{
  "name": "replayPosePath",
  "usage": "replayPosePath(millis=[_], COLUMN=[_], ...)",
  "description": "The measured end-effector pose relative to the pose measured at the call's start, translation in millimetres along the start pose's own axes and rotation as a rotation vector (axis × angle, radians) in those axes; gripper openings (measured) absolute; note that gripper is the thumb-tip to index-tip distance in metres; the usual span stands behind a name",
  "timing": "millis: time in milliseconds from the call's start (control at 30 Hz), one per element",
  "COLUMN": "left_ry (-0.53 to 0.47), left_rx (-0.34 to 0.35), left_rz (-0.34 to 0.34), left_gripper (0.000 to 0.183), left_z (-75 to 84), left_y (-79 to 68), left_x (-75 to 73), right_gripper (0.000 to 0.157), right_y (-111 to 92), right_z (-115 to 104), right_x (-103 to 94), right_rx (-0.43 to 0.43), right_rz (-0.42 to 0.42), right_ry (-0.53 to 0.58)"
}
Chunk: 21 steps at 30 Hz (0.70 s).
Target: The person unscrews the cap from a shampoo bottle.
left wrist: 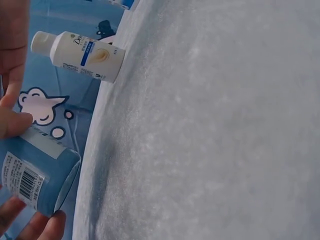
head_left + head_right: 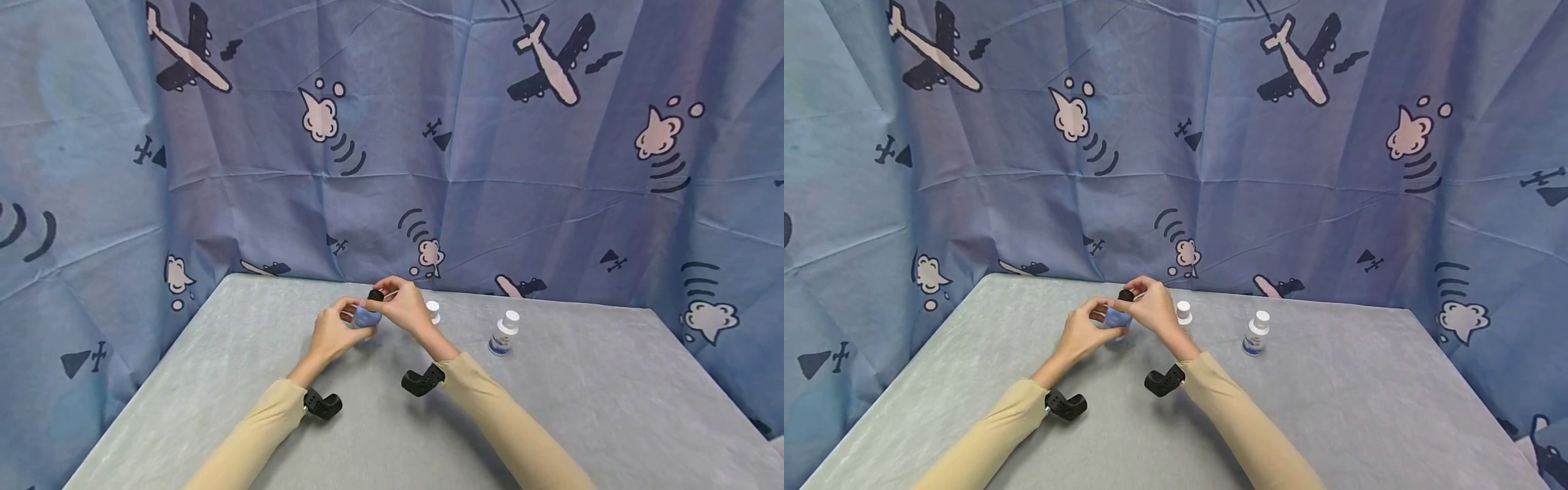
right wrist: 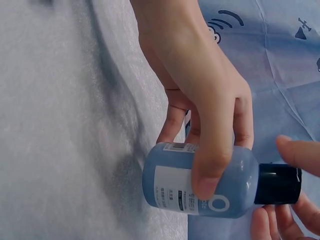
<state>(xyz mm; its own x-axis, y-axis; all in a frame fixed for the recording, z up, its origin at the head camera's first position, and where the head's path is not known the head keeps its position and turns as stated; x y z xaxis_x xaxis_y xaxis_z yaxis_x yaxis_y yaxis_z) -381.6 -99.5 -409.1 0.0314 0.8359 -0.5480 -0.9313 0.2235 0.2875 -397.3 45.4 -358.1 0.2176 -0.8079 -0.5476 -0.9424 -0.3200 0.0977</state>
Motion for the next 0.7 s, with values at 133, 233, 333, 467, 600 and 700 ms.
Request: replayPosePath(millis=[133, 233, 333, 467, 600, 700], left_ry=[-0.007, -0.022, -0.036, -0.054, -0.087, -0.123], left_rx=[-0.003, -0.004, -0.009, -0.017, -0.007, -0.006], left_rz=[0.015, 0.012, 0.001, -0.037, -0.089, -0.128], left_gripper=[0.051, 0.052, 0.052, 0.053, 0.053, 0.053], left_z=[0.4, 0.3, 0.2, -0.9, -2.6, -4.4], left_y=[0.4, 1.2, 1.6, 2.2, 2.9, 3.0], left_x=[-0.6, -0.1, 0.8, 2.8, 5.2, 7.1], right_gripper=[0.033, 0.030, 0.029, 0.031, 0.033, 0.034], right_y=[0.1, 1.1, 2.8, 4.4, 4.8, 4.5], right_z=[-0.1, -0.3, 0.0, -0.2, -1.6, -2.8], right_x=[-0.5, 0.2, 1.2, 2.4, 4.1, 5.8], right_rx=[0.007, 0.002, -0.003, -0.015, -0.041, -0.058], right_rz=[0.019, 0.012, -0.010, -0.050, -0.098, -0.137], right_ry=[-0.009, -0.001, 0.013, 0.029, 0.045, 0.052])
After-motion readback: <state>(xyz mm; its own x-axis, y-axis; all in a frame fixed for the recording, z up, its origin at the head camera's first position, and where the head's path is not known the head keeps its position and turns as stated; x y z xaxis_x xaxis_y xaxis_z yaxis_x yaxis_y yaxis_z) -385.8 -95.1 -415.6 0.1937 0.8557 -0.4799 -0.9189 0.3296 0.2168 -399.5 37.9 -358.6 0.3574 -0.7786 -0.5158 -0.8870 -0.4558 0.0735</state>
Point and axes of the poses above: each hand's wrist, its own y-axis towards the middle knuckle, its own x-axis out of the palm, z = x × y, the point moved 9 cm from there along y, towards the middle knuckle, and after that the axes turned 13 degrees about -z, right-handed, at the moved point
